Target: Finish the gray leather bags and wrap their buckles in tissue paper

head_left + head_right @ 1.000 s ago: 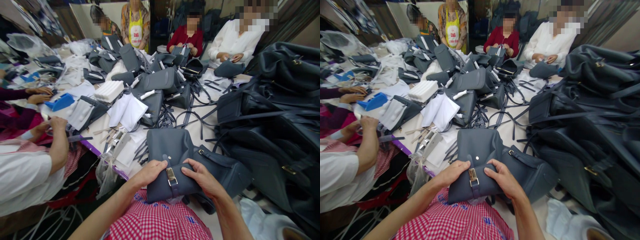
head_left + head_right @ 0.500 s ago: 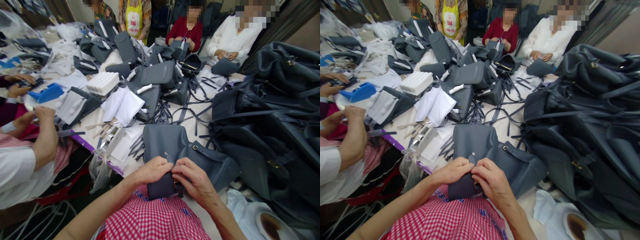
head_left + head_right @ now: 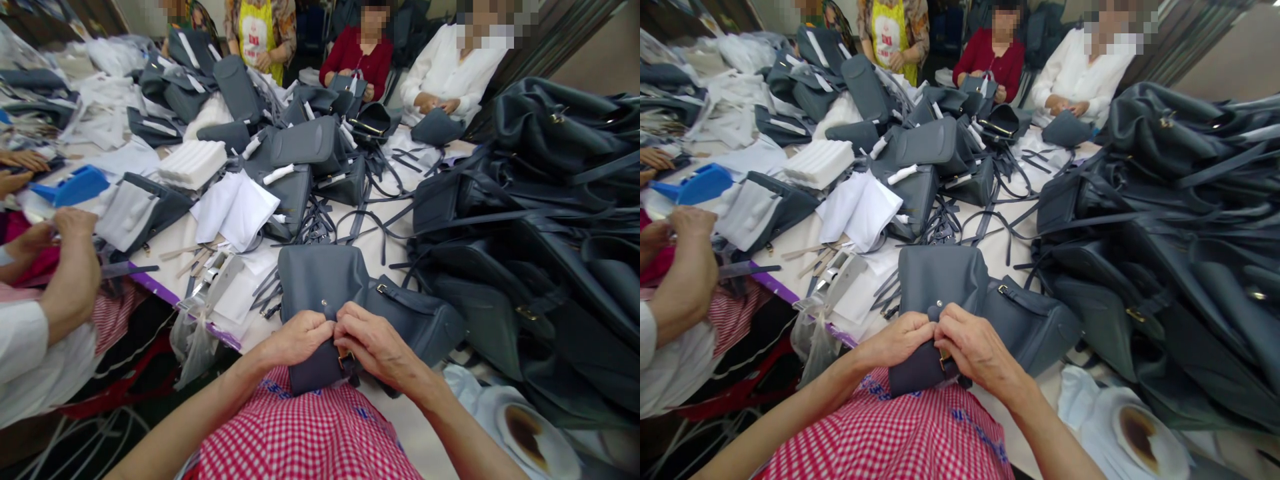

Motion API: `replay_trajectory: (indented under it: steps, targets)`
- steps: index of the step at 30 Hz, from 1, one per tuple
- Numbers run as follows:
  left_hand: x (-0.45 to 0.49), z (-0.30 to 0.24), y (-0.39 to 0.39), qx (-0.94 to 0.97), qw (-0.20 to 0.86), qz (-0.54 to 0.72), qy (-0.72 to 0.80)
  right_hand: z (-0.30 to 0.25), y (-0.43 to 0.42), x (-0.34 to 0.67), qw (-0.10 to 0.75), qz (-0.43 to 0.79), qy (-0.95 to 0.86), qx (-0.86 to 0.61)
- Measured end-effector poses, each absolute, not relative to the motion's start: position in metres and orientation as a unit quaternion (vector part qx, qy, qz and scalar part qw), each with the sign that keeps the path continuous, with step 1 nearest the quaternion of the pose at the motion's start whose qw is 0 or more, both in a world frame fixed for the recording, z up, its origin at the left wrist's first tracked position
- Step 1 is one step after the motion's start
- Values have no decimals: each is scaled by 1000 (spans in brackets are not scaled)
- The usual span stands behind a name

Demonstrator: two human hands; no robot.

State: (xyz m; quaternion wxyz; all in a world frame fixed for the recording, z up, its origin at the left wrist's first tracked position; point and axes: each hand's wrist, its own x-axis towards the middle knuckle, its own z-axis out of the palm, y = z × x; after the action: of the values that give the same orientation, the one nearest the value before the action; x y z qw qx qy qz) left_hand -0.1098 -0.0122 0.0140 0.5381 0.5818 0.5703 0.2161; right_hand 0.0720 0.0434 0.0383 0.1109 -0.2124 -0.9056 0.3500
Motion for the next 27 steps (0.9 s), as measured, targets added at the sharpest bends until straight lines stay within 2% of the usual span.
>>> replay_trajectory:
  steps: [3,7,11,20,25,27]
  targets:
    - [-110,11,-13,581,533,217,575,33,41,70,115,315,-916,-219]
    - [-109,9,-14,569,546,220,574,29,37,69,89,198,-953,-212]
    - [-106,9,-14,552,551,239,578,24,31,77,111,140,-958,-225]
    - [-102,6,-14,555,561,241,565,18,10,85,227,137,-930,-254]
    - [-103,8,-12,560,549,239,572,12,15,81,257,202,-919,-220]
    - [-103,8,-13,553,550,240,578,14,20,84,268,235,-895,-268]
